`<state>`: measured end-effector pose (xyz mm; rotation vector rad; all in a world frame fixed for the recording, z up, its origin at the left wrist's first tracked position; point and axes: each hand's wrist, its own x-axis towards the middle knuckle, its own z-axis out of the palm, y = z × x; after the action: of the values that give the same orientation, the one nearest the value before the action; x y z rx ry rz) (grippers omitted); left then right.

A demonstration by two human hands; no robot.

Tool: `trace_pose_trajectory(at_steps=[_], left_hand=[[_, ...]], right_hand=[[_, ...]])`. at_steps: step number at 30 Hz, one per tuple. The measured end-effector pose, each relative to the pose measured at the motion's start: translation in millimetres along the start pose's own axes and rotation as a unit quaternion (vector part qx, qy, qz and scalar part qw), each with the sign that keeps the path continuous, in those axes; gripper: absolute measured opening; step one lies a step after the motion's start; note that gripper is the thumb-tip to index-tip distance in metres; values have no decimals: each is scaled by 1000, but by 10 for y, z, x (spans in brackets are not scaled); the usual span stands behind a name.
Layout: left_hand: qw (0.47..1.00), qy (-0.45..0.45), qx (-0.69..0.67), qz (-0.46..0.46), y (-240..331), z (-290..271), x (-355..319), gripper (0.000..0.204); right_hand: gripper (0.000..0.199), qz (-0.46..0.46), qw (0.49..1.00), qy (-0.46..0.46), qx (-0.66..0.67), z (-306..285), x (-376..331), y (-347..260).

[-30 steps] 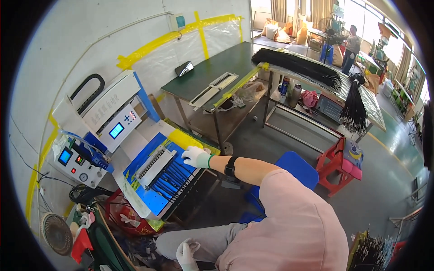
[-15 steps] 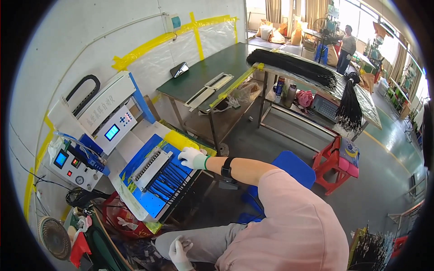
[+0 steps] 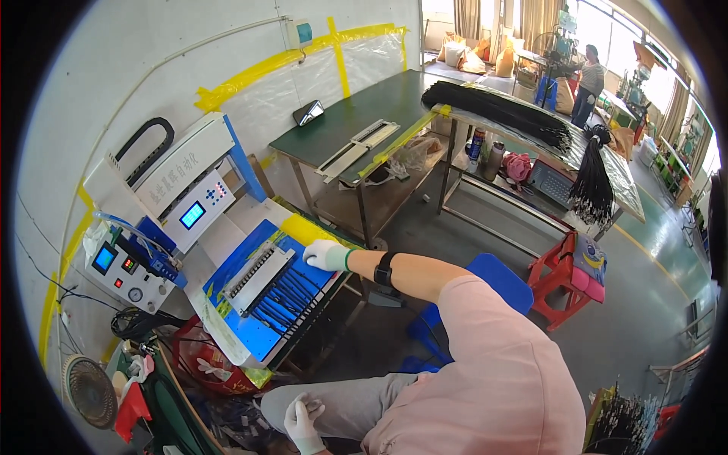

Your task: Assembling and organizing long black cables into a metal terminal block fixture at a manufacturing workstation.

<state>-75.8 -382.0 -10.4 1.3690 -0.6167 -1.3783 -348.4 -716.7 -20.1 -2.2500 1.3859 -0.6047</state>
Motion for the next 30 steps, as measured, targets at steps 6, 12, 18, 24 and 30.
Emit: trace_pose_trajectory(at_steps=[6, 12, 18, 24, 30], left_hand=[[999, 43, -3, 12, -93, -131, -41, 27], [999, 12, 46, 14, -4, -96, -45, 29], [999, 46, -22, 9, -188, -243, 12, 32], [1000, -2, -7, 6, -145, -234, 50, 32], [999, 16, -2, 52, -432, -429, 182, 30]], right_hand=[[31, 85, 996, -35, 9, -54, 284, -267], [35, 109, 994, 20, -6, 13, 478, -276], [44, 109, 994, 2, 30, 140, 703, -497], [49, 94, 995, -11, -31, 185, 853, -477], [52, 147, 989, -11, -15, 232, 959, -642]])
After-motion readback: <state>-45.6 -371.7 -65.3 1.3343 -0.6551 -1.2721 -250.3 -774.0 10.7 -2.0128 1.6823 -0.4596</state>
